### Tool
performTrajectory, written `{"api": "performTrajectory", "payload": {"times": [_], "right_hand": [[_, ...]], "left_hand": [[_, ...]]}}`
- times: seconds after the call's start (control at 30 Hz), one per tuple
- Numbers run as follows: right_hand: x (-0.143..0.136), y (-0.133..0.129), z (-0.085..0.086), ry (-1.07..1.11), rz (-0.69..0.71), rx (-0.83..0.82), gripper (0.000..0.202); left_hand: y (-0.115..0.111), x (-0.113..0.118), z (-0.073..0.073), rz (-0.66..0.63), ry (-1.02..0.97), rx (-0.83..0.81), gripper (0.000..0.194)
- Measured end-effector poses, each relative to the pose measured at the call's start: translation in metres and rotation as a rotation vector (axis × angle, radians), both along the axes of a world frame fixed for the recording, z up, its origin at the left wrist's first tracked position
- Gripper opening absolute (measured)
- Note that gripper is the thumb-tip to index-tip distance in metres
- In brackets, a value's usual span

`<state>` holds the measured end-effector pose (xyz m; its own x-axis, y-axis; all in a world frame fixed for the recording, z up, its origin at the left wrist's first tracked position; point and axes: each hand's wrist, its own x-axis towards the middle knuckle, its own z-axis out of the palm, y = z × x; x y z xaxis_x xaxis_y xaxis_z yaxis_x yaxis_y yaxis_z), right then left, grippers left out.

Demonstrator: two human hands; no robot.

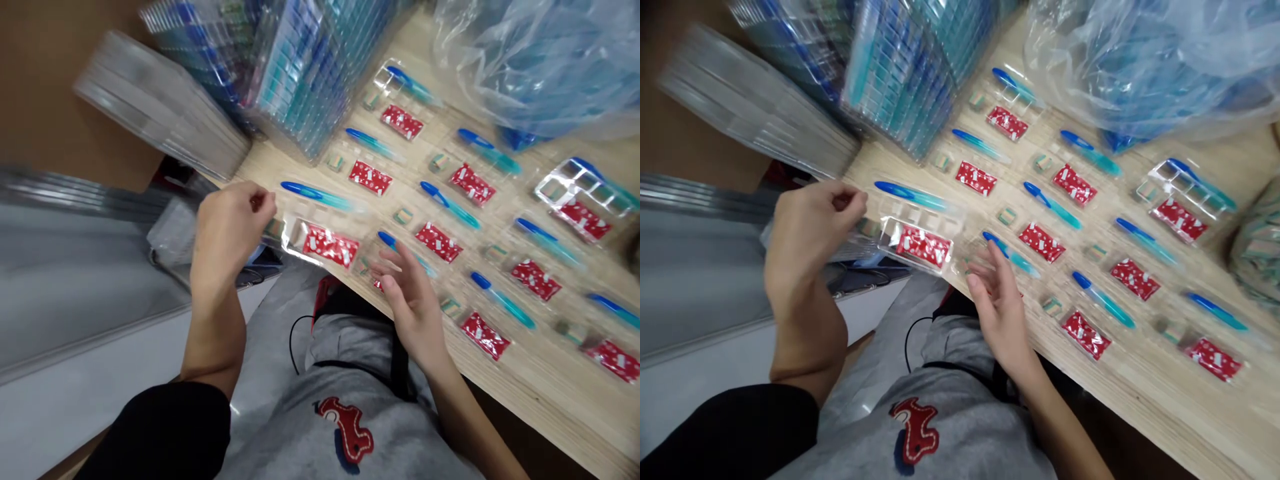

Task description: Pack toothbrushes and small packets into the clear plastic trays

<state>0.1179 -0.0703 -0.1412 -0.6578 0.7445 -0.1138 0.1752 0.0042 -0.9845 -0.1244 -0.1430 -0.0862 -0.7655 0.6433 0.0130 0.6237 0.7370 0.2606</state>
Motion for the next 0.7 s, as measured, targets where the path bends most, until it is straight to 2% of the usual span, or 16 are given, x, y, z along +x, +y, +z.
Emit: {"api": "performTrajectory", "payload": {"times": [0.07, 0.13, 0.3, 0.4, 0.47, 0.57, 0.7], "right_hand": [[-0.004, 0.002, 0.002, 0.033, 0.014, -0.145, 0.058], [0.003, 0.002, 0.006, 0.022, -0.033, -0.228, 0.061], [0.041, -0.002, 0.025, 0.014, -0.207, -0.173, 0.051], [0.056, -0.008, 0.038, 0.061, -0.281, -0.164, 0.049], [0.06, -0.012, 0.043, 0.1, -0.349, -0.217, 0.051], [0.069, -0.02, 0.039, 0.111, -0.388, -0.265, 0.053], [0.097, -0.041, 0.012, -0.056, -0.25, -0.247, 0.054]], "left_hand": [[0.0, 0.016, 0.006, -0.058, -0.061, 0.096, 0.02], [0.001, 0.031, 0.008, -0.134, -0.146, 0.205, 0.022], [0.001, 0.06, 0.01, -0.319, -0.534, 0.45, 0.024], [0.0, 0.075, 0.012, -0.386, -0.795, 0.505, 0.033], [-0.001, 0.083, 0.011, -0.403, -0.879, 0.524, 0.041], [-0.005, 0.092, 0.0, -0.406, -0.935, 0.509, 0.041], [-0.027, 0.101, -0.029, -0.35, -1.065, 0.357, 0.038]]}}
